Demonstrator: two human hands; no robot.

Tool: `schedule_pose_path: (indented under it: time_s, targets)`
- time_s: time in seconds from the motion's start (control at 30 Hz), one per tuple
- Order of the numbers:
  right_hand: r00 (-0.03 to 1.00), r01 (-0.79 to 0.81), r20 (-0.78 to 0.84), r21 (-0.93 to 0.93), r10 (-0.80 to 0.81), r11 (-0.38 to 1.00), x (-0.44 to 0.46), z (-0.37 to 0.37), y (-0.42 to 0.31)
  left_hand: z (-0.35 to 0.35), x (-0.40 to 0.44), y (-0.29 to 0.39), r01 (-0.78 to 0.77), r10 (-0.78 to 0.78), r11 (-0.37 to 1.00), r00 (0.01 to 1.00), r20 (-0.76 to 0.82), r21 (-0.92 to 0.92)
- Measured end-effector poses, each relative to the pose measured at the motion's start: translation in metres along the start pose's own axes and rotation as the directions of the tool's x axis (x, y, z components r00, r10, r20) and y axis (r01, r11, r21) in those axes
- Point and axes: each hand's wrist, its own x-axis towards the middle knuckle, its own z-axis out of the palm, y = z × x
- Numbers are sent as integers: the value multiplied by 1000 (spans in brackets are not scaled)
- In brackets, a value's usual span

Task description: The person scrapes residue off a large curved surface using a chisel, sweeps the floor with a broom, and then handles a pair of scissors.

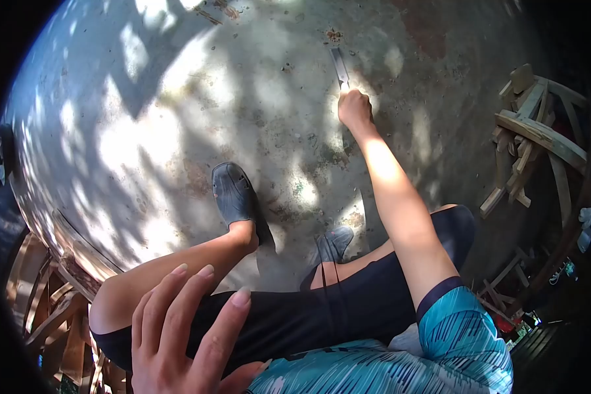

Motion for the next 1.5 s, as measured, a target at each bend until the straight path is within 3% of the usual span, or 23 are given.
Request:
schedule_pose_path:
  time_s: [0.03,0.07,0.1,0.23,0.27,0.37,0.47,0.63,0.9,1.03,1.1,1.13,1.23,1.5]
  targets:
    - [997,79,-22,-24,-80,997,12,4,3,0,1,-1,-1,1,1000,1000,-2,2]
    - [951,303,34,-293,-306,907,37,24,17,-1,2,-2,-7,7,1000,1000,-5,-2]
    - [875,457,-18,-300,-484,837,54,0,-5,-1,4,-3,-14,14,1000,1000,-3,-10]
    - [986,164,21,-63,-163,985,17,-20,-32,-6,4,-4,-31,31,1000,999,-12,4]
    - [993,-27,116,-13,28,1000,13,-13,-28,-7,3,-5,-33,33,999,999,-21,18]
    - [993,-93,72,59,89,994,-8,-11,-19,0,1,-5,67,-67,997,998,13,24]
    - [994,-99,57,58,96,993,16,-24,-37,-7,5,-8,-17,17,1000,1000,-12,16]
    - [998,-54,20,7,54,999,10,-16,-32,-3,4,-3,31,-32,999,999,31,30]
    - [962,-272,64,99,267,957,14,-11,-45,3,7,5,76,-79,996,994,78,46]
    - [989,-141,49,19,140,990,5,-15,-28,3,8,4,42,-43,999,998,38,25]
    - [989,-146,32,20,146,989,-3,-17,-24,-3,12,-2,-38,39,999,999,3,-19]
    - [989,-145,18,23,145,989,-1,-14,-24,1,7,-1,106,-110,993,990,85,56]
    - [985,-174,5,109,174,979,16,-3,-31,3,14,2,-1,0,1000,999,48,21]
    - [983,-182,41,56,180,982,-8,-6,-31,6,7,4,32,-32,999,999,6,2]
